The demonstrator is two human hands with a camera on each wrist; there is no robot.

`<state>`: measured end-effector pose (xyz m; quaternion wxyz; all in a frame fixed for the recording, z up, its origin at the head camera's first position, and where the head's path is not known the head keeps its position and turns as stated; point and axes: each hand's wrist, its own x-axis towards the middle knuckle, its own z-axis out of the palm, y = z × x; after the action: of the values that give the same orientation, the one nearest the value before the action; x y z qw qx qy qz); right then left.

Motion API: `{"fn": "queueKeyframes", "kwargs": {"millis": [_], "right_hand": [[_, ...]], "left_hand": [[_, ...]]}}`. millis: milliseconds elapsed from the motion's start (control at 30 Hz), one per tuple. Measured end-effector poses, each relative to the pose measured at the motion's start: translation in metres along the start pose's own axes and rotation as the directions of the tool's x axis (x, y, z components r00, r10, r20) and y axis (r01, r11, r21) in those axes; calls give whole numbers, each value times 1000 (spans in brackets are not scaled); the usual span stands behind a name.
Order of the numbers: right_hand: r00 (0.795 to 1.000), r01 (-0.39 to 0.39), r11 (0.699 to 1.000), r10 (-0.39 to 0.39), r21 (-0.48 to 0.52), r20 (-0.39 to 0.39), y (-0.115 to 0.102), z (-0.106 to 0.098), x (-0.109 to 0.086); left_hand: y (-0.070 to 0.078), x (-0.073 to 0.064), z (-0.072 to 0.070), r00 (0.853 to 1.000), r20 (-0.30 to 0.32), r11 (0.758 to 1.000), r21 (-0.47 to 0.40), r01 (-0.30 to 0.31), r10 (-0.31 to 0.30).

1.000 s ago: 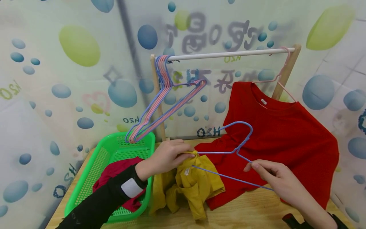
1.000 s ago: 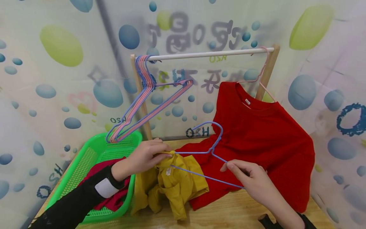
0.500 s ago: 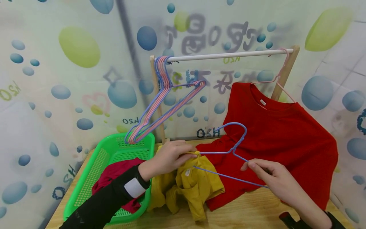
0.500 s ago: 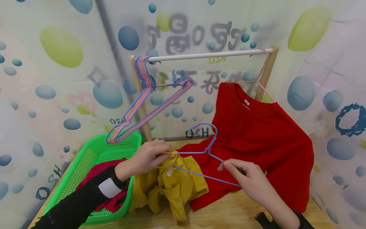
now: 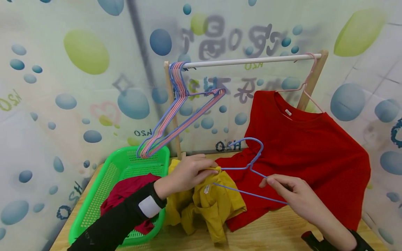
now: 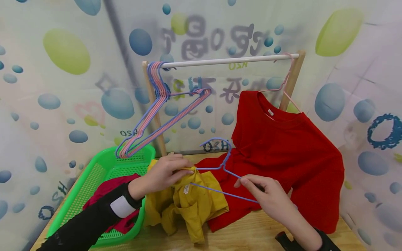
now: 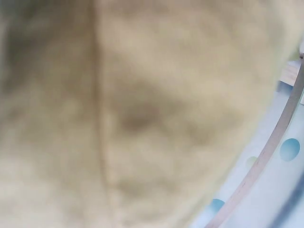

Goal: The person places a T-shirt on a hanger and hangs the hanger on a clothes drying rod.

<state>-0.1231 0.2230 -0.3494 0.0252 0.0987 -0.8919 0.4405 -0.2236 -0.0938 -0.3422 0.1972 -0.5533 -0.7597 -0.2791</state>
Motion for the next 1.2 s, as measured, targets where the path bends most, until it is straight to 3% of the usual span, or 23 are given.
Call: {"fn": "queueKeyframes", "kwargs": {"millis": [1200], "right_hand": [[998, 54, 998, -55, -32, -27, -5, 13, 6]], "left_hand": [[7, 12, 8, 1000, -15, 999, 46, -24, 24]]}}
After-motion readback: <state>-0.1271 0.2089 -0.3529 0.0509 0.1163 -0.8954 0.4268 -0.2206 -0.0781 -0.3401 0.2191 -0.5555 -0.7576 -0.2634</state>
